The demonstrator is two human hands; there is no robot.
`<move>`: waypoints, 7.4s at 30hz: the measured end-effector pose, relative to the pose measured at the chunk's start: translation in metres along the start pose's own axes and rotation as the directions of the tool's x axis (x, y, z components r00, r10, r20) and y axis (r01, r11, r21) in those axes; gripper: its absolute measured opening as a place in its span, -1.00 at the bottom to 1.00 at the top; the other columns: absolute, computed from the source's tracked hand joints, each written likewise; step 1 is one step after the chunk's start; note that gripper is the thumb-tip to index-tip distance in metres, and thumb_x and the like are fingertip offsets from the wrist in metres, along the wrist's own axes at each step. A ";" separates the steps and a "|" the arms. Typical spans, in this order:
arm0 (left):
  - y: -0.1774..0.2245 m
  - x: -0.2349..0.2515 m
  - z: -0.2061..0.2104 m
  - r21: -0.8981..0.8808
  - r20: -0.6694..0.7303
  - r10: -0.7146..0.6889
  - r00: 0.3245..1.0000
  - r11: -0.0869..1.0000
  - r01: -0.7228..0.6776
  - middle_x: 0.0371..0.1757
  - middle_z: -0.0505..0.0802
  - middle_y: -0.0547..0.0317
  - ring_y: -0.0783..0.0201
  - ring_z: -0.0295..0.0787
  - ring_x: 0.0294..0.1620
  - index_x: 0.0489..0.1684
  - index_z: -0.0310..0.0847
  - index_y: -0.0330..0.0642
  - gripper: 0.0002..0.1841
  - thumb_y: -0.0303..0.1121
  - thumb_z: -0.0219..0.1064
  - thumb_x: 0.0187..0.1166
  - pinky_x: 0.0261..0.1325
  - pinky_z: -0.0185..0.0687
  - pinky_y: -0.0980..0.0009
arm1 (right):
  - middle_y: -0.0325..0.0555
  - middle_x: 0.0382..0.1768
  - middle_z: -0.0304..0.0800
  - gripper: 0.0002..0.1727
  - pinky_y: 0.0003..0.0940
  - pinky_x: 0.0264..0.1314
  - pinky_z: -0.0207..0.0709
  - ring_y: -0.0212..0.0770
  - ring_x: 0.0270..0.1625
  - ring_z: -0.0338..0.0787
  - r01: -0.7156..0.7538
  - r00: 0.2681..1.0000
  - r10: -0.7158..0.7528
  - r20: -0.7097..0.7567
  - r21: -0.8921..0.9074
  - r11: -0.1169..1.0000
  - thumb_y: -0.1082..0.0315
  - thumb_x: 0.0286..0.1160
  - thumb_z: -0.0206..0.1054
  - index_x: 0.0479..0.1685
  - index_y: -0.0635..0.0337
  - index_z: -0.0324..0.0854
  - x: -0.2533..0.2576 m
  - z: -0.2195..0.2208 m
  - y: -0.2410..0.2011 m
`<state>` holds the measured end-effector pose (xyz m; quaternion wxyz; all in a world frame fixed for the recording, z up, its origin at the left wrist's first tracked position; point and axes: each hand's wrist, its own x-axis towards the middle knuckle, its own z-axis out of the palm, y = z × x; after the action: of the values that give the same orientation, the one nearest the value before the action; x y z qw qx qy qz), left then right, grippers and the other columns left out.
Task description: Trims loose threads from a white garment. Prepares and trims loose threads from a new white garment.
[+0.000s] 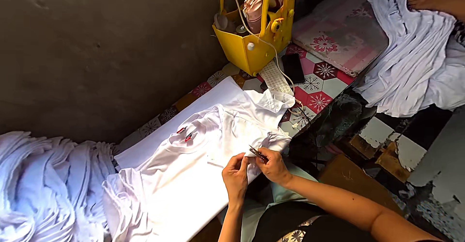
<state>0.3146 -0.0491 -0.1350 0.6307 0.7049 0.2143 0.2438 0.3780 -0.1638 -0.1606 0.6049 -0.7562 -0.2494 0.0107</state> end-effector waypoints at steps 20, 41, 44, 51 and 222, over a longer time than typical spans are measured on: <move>-0.001 0.020 -0.046 -0.142 0.379 -0.041 0.925 0.985 0.102 0.01 0.84 0.28 0.48 0.77 0.06 -0.32 0.62 -0.16 -0.94 -0.49 0.38 0.52 0.16 0.72 0.47 | -0.42 -0.73 0.42 -0.83 -0.72 -0.75 0.12 -0.61 -0.80 0.20 -0.729 0.648 0.584 0.489 0.619 0.291 0.38 0.79 0.14 -0.25 0.12 0.51 0.025 -0.045 -0.016; 0.011 0.008 -0.040 -0.015 0.242 -0.044 0.969 0.999 0.049 -0.25 0.87 0.29 0.56 0.79 -0.23 -0.27 0.58 -0.26 -0.97 -0.58 0.29 0.53 -0.08 0.70 0.57 | 0.09 -0.09 0.79 -0.70 -0.64 -0.20 0.59 -0.44 -0.24 0.70 -0.015 0.999 0.015 -0.051 -0.012 1.000 0.29 0.61 0.36 -0.04 0.44 0.77 -0.010 -0.031 0.004; 0.015 0.002 -0.033 0.010 0.204 -0.090 0.975 0.996 0.090 -0.50 0.70 0.41 0.60 0.65 -0.47 -0.30 0.48 -0.20 -0.89 -0.55 0.32 0.55 -0.29 0.60 0.64 | 0.10 -0.09 0.84 -0.61 -0.55 -0.14 0.66 -0.36 -0.20 0.78 0.153 0.988 -0.152 0.020 -0.029 0.988 0.14 0.46 0.53 -0.11 0.39 0.81 -0.012 -0.021 -0.006; 0.014 -0.003 -0.030 0.024 0.223 -0.006 0.975 1.000 0.001 -0.30 0.81 0.35 0.58 0.76 -0.34 -0.03 0.42 -0.29 -0.86 -0.59 0.25 0.58 -0.20 0.72 0.58 | -0.38 -0.44 0.72 -0.84 -0.68 -0.23 0.56 -0.66 -0.39 0.65 -0.388 0.904 0.319 0.286 0.229 0.893 0.35 0.60 0.32 -0.21 0.28 0.69 0.009 -0.021 -0.025; 0.012 -0.049 -0.195 0.785 -0.292 0.076 0.953 0.589 0.193 0.40 0.60 -0.66 -0.51 0.47 0.52 -0.05 0.70 -0.62 -0.60 -0.28 0.42 0.57 0.54 0.33 -0.27 | -0.49 -0.62 0.60 -0.86 -0.77 -0.67 0.13 -0.70 -0.72 0.26 -0.690 0.667 0.372 0.645 0.347 0.635 0.47 0.65 0.25 -0.25 0.15 0.70 0.030 -0.038 -0.029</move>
<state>0.1558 0.0724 -0.1102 0.2118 0.8611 0.4161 0.2013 0.4060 -0.1823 -0.1154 0.6765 -0.5474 -0.1420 0.4718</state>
